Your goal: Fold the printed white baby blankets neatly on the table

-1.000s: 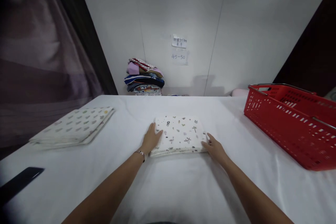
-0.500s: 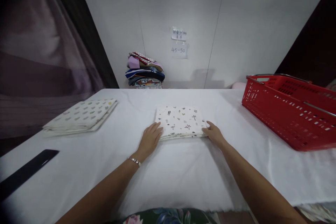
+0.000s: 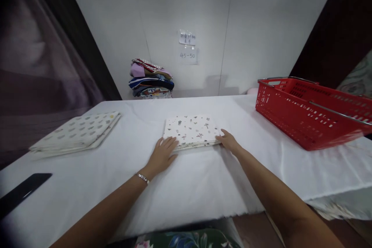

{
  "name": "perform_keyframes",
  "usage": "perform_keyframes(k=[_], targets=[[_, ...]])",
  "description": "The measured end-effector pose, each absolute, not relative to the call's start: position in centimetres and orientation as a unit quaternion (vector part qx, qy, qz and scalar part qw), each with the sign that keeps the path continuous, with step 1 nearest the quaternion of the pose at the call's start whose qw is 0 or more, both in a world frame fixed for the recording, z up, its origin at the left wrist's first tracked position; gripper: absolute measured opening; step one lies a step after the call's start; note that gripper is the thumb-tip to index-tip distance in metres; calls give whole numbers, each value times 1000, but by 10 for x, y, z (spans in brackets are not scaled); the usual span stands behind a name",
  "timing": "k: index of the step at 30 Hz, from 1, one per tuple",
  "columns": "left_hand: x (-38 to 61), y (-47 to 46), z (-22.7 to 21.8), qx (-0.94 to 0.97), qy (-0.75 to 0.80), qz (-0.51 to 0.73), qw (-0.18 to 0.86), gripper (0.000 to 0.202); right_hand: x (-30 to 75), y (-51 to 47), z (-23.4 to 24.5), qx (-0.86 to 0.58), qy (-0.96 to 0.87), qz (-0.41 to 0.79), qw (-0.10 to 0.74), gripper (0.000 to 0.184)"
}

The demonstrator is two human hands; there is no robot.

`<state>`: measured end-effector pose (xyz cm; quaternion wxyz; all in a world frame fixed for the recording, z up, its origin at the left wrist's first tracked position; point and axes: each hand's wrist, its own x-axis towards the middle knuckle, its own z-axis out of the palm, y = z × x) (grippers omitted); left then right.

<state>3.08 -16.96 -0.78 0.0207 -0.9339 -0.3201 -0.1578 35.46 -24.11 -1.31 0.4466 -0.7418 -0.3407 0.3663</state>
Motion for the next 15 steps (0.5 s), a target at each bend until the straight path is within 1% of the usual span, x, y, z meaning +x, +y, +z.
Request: perform_keyframes(k=[3,7,15], targets=[[51,-175,-7,-941,-297,-164,16,51,356,-234,-5,-718,-301,410,475,68],[79,-180,-11,-935,-317,-162,7,56,356,-231,12,-696,-288,437,491,61],[111,-182,-17,-907,-371,-201,-1,62,353,-220,41,-678,-300,438,509,62]])
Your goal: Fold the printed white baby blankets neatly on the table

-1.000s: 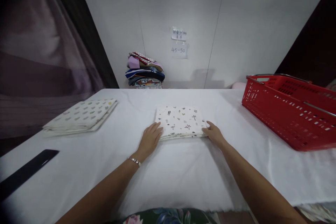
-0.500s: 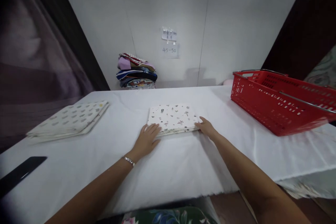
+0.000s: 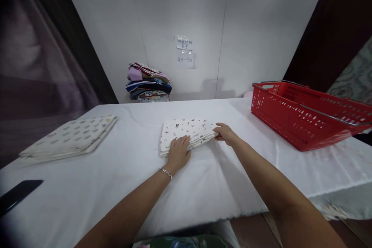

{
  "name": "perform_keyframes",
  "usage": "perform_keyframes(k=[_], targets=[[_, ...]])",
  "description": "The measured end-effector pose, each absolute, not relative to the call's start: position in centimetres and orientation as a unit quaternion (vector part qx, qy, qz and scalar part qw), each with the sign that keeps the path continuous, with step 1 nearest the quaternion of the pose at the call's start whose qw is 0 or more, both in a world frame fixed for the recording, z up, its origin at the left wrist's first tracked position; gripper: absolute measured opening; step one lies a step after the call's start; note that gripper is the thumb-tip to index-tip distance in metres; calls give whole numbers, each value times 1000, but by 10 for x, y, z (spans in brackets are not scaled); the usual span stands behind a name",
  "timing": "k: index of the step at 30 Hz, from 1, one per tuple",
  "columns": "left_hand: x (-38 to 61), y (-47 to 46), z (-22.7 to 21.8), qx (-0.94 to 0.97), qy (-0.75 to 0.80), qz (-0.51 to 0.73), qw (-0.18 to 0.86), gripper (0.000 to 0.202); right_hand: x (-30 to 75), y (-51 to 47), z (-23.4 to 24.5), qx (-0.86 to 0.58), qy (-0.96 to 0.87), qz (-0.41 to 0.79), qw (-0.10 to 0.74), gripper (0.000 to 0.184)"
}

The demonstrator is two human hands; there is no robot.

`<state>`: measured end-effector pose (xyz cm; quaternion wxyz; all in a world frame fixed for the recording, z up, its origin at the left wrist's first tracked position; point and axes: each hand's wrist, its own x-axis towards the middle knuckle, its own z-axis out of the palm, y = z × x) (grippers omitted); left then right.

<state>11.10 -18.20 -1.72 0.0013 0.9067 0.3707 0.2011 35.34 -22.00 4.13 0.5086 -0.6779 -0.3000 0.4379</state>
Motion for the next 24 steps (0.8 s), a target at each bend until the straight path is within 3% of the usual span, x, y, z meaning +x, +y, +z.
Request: perform_keyframes(k=[9,17,24], targets=[[107,-175,-21,890,402,212,-40,60,348,-224,44,-698,-334,364,518,65],[78,-164,-17,887,414,192,-76,62,355,-232,25,-673,-442,326,496,35],[57,-157,-19,890,399,192,-110,62,356,-250,3,-641,-512,320,473,37]])
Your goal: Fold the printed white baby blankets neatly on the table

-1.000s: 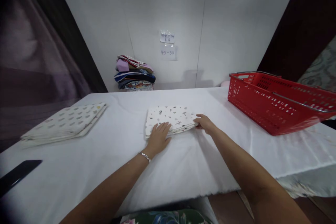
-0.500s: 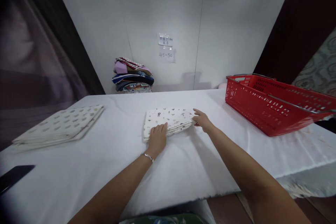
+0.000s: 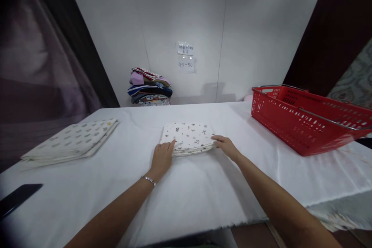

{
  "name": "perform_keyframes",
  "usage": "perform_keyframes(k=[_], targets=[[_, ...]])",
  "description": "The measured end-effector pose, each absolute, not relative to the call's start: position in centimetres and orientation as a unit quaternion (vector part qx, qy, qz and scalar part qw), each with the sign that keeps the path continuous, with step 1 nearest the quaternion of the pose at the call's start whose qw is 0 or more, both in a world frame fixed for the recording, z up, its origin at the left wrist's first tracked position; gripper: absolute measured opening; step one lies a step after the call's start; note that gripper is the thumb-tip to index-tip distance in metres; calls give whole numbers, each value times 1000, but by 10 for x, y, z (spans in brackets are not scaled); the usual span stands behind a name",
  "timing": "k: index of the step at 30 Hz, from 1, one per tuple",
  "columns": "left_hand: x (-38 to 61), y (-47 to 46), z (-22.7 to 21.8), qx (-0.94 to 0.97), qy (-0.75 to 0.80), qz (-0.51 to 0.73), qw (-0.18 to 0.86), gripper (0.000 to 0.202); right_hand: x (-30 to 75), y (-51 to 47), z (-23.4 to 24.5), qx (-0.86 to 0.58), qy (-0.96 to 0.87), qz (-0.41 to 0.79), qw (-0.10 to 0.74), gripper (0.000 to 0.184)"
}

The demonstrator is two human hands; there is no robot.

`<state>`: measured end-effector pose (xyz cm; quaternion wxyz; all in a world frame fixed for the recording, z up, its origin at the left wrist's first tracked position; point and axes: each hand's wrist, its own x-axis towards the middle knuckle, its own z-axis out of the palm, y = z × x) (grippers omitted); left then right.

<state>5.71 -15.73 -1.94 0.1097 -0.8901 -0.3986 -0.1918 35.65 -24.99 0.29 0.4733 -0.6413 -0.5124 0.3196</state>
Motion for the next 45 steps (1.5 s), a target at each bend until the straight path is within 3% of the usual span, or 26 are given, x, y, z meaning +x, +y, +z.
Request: perform_keyframes(k=[6,13,18,22,27,31,34,37,41,45], targets=[[47,-155,-18,-898,-380,-178,132,64,352,-263,-29,-613,-668,158,392,55],[40,-152,-14,-898,-373,-190,139,64,350,-258,-45,-633,-704,19,320,53],[33,-148,8,-895,-351,-218,166,60,359,-247,-30,-603,-706,-31,370,37],[27,-143,48,-897,-320,-262,157,57,364,-244,16,-590,-679,-59,433,35],[21,-144,122,-866,-308,-394,2,65,365,-248,97,-583,-617,-60,524,45],[19,-140,157,-777,-337,-464,-261,71,364,-244,133,-551,-562,121,605,57],[20,-126,146,-700,-377,-448,-410,72,361,-233,125,-577,-484,242,612,59],[25,-107,104,-635,-459,-381,-491,68,356,-215,91,-638,-404,332,565,57],[37,-85,41,-604,-550,-321,-479,56,351,-189,37,-702,-352,365,499,49],[47,-71,7,-614,-577,-317,-437,45,353,-171,7,-722,-348,361,476,49]])
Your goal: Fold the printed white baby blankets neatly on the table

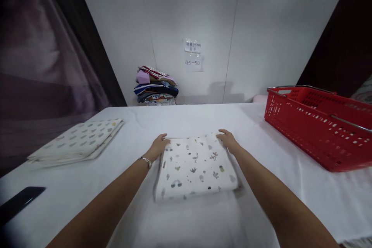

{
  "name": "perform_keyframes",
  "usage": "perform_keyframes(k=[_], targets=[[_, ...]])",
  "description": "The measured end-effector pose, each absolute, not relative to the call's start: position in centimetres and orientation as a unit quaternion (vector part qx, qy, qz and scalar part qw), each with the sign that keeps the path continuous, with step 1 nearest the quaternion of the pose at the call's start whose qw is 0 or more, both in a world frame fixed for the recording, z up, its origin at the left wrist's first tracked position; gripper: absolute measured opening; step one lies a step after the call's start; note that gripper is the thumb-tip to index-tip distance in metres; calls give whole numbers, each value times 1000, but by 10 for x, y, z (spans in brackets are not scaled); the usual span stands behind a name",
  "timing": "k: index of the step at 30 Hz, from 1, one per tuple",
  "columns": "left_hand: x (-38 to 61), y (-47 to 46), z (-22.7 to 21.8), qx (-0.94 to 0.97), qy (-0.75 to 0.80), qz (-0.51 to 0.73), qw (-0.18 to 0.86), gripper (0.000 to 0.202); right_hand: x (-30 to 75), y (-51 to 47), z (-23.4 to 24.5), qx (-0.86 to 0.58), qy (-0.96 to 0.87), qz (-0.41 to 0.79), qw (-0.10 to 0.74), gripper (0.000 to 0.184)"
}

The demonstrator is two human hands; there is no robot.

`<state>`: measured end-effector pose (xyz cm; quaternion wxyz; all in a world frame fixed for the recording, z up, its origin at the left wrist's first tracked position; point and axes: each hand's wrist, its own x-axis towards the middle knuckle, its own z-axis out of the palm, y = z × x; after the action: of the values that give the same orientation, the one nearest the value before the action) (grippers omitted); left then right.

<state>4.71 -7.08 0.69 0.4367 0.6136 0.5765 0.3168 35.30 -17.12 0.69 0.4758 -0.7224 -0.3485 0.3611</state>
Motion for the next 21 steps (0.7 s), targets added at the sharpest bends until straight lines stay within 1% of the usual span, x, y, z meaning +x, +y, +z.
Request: perform_keyframes(k=[3,5,7,10,13,17,19,21], targets=[[49,-65,-2,628,574,312,423,42,359,-165,-5,-733,-359,347,463,49],[49,-62,-6,652,566,307,400,41,363,-162,-12,-751,-390,309,434,46],[48,-62,-8,708,553,289,330,39,367,-160,-18,-771,-437,249,391,42],[45,-63,-7,795,523,241,191,36,369,-158,-22,-771,-512,165,342,41],[44,-66,-1,833,483,238,132,35,364,-160,-19,-727,-594,112,326,42],[43,-67,9,876,396,244,124,26,354,-159,-9,-652,-691,110,293,31],[42,-66,12,886,380,222,148,21,352,-157,-6,-628,-722,103,270,26],[41,-66,14,885,381,202,173,19,352,-155,-6,-620,-737,82,257,25]])
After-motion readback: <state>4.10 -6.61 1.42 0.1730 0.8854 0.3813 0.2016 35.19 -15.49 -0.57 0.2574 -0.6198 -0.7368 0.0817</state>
